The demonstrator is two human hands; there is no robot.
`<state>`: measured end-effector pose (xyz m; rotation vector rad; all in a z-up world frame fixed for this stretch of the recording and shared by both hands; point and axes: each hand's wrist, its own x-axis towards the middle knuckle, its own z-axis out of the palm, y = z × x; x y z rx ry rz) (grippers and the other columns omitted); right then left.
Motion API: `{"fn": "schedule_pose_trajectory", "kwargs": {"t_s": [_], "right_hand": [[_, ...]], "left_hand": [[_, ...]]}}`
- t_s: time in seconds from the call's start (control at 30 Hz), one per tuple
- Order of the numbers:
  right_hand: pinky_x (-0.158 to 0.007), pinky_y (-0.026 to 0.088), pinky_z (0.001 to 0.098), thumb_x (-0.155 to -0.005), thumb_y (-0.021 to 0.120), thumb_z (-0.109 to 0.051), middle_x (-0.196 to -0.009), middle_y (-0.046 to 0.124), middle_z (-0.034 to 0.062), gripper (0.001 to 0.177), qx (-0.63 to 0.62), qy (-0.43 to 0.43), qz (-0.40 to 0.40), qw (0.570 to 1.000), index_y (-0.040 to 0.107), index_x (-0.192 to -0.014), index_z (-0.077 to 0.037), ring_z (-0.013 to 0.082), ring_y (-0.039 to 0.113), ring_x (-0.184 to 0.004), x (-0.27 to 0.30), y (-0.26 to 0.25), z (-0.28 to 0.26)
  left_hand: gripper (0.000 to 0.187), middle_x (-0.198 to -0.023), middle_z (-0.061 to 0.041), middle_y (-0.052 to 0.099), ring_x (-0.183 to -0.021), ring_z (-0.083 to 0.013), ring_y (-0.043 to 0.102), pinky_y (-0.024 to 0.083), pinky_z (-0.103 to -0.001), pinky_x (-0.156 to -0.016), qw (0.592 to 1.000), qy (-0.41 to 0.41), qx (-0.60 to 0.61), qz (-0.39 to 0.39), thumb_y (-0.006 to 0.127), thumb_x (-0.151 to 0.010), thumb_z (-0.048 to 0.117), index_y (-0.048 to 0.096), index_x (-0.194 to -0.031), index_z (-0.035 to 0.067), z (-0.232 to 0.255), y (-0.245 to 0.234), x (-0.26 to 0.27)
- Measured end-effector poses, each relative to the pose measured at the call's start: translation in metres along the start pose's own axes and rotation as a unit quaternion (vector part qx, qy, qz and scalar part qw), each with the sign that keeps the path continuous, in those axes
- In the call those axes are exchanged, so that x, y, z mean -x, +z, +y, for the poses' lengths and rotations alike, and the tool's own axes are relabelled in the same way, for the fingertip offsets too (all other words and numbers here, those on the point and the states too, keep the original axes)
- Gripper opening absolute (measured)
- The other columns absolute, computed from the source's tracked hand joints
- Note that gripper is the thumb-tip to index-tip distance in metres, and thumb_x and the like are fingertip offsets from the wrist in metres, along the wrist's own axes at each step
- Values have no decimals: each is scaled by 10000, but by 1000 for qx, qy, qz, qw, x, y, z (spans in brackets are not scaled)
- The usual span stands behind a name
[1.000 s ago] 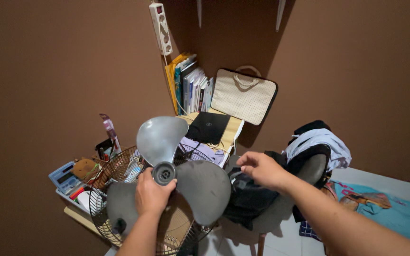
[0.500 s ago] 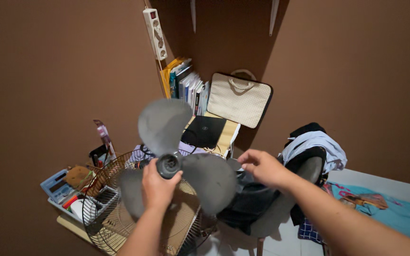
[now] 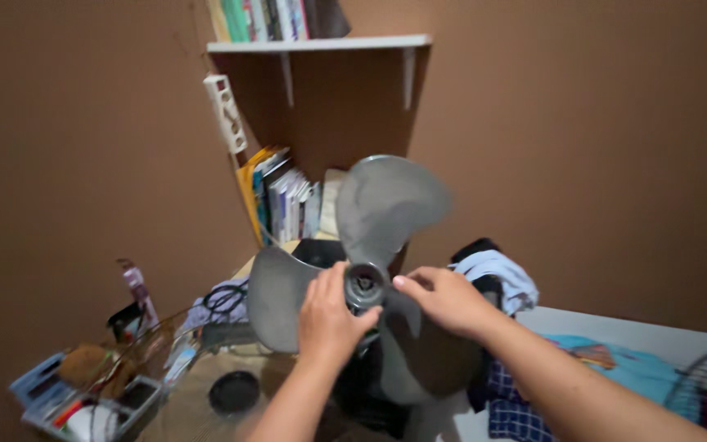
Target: The person removes the front grill of a standing electric fan, unscrews the black cap holding the blades, and takes the blade assembly off the motor shaft. They then place the blades back onto the shaft and tighten the cap to reattach them.
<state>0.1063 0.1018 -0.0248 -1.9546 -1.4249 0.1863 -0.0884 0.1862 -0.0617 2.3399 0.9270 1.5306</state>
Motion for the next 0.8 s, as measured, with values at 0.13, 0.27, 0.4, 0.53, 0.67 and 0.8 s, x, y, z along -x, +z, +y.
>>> {"fn": "schedule_pose_trajectory", "kwargs": {"t_s": [0.13, 0.27, 0.4, 0.53, 0.67, 0.8], "right_hand": [[-940, 537, 356, -903, 618, -568, -1096, 781, 162, 601, -8, 9, -26, 1000, 767, -1130, -32, 258, 735, -1041, 20, -33, 17], [-889, 551, 357, -874, 645, -539, -1128, 794, 119, 575, -52, 96, -52, 993, 752, -1200, -76, 216, 716, -1002, 52, -74, 42], [-907, 486, 305, -880, 687, -499, -1157, 783, 54, 545, -126, 122, -36, 984, 766, -1236, -94, 106, 651, -1050, 94, -128, 58], [-720, 505, 356, -890, 703, -438, -966, 703, 97, 455, -165, 186, 2, 969, 741, -1125, -50, 172, 615, -834, 134, -191, 64], [-685, 531, 334, -846, 759, -309, -910, 689, 93, 380, -319, 172, 31, 932, 681, -1101, -38, 174, 644, -794, 183, -243, 69], [-673, 550, 331, -809, 791, -263, -881, 676, 74, 409, -369, 182, 66, 909, 662, -1137, -55, 165, 640, -757, 231, -281, 78]], "left_hand": [[827, -1193, -77, 651, -1150, -306, 555, 430, -471, -906, 997, 78, -4, -1, 938, -542, 298, 578, -1253, 78, 53, 12, 10], [850, -1204, -83, 640, -1166, -297, 538, 404, -469, -935, 993, 110, 28, -15, 941, -534, 308, 575, -1262, 67, 102, 24, 18], [855, -1206, -73, 640, -1181, -282, 538, 392, -461, -953, 984, 163, 62, -26, 940, -532, 302, 582, -1277, 85, 156, 32, 19], [867, -1222, -62, 638, -1179, -271, 536, 380, -460, -949, 965, 245, 91, 3, 941, -531, 309, 581, -1290, 94, 215, 39, 18], [869, -1240, -32, 640, -1187, -244, 541, 376, -449, -948, 952, 275, 132, 17, 934, -540, 302, 581, -1312, 118, 269, 46, 27], [882, -1260, -30, 634, -1188, -243, 537, 367, -452, -941, 937, 307, 165, 22, 936, -542, 302, 572, -1323, 114, 316, 54, 40]]}}
